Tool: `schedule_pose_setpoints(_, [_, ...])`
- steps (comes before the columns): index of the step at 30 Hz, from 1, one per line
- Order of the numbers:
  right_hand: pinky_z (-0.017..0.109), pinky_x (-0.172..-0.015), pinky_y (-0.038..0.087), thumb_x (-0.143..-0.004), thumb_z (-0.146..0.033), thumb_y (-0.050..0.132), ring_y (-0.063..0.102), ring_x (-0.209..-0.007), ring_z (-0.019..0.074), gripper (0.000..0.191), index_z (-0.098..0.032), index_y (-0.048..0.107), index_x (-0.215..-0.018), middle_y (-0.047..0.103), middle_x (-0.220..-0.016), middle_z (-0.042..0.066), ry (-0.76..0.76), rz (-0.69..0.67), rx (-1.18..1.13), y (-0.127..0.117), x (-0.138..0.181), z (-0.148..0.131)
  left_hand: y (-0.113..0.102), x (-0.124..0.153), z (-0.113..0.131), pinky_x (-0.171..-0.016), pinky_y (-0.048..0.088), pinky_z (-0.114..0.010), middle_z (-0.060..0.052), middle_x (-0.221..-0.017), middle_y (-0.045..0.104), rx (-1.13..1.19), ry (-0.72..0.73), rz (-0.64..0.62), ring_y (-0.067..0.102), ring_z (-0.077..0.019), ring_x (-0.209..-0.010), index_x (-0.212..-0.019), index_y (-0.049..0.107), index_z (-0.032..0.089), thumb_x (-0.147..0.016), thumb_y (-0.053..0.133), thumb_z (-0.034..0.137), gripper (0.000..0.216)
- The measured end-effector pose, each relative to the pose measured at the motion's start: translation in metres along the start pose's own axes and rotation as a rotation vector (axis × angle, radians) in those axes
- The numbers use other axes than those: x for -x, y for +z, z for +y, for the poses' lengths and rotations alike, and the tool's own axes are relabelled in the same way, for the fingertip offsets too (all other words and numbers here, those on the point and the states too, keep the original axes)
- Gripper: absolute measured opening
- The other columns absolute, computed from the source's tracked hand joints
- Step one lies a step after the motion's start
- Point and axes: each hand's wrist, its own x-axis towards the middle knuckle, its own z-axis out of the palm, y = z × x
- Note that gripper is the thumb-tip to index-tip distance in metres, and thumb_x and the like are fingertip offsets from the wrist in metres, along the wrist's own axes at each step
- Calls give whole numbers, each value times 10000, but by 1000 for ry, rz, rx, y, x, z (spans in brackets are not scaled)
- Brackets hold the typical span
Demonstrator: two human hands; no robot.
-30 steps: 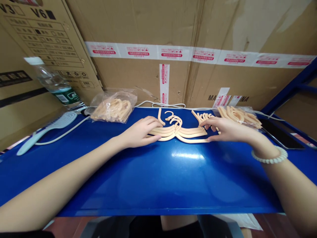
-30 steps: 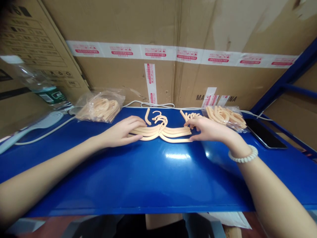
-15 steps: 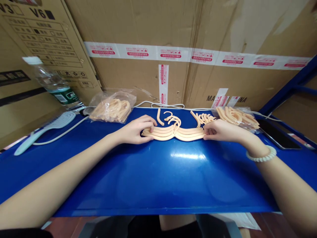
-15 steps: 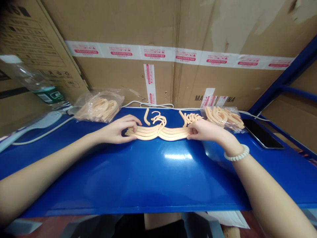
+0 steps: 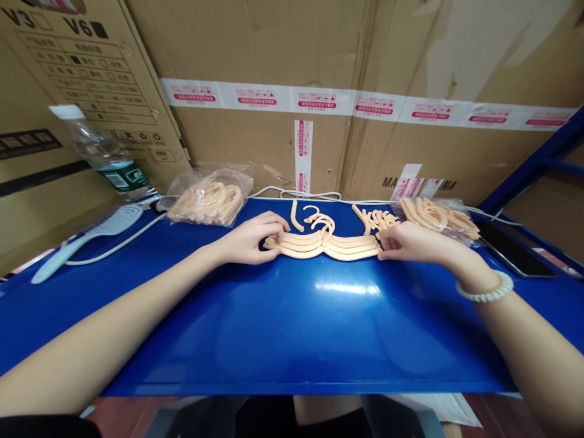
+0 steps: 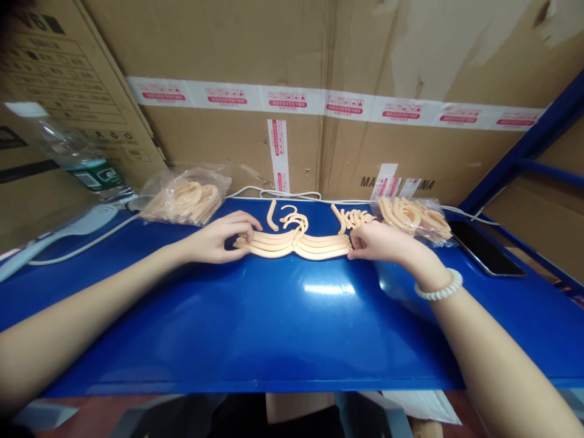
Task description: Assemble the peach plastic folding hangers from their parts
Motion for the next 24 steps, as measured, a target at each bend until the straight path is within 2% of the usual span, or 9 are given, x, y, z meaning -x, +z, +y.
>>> schedule_pose_setpoints(9, [280, -520, 307, -812, -330, 726, 549, -557, 158, 271, -207, 556, -641, 614, -602, -4, 52, -62, 11, -2, 2, -4, 1, 1, -2, -927, 484, -375, -89, -1139, 650, 33, -1, 11, 576, -248, -1088, -850, 549, 194, -835, 558, 181, 22])
schedule_pose_setpoints(13, [284, -543, 323, -835, -321, 715, 570, -586, 167, 252, -195, 604, -648, 633, -627, 8, 79, -119, 7, -5, 4, -8, 9, 1, -6, -897, 493, -385, -92, -1079, 677, 31, -31, 121, 611, -239, -1008, -848, 559, 193, -933, 496, 225, 111])
schedule_pose_setpoints(18, [279, -565, 349, -828, -302, 716, 592, -622, 176, 198, -188, 641, -684, 657, -667, 15, 106, -174, -23, -8, 6, -10, 21, 2, -14, -914, 505, -398, -89, -1014, 704, 66, -173, 304, 653, -232, -976, -890, 592, 191, -977, 415, 222, 199])
schedule_pose_setpoints(24, [270, -579, 370, -797, -257, 716, 605, -639, 178, 144, -188, 650, -689, 667, -671, 13, 125, -214, -64, -9, 8, -10, 27, 4, -21, -905, 515, -403, -92, -1026, 709, 61, -218, 324, 665, -243, -986, -982, 627, 176, -952, 411, 199, 219])
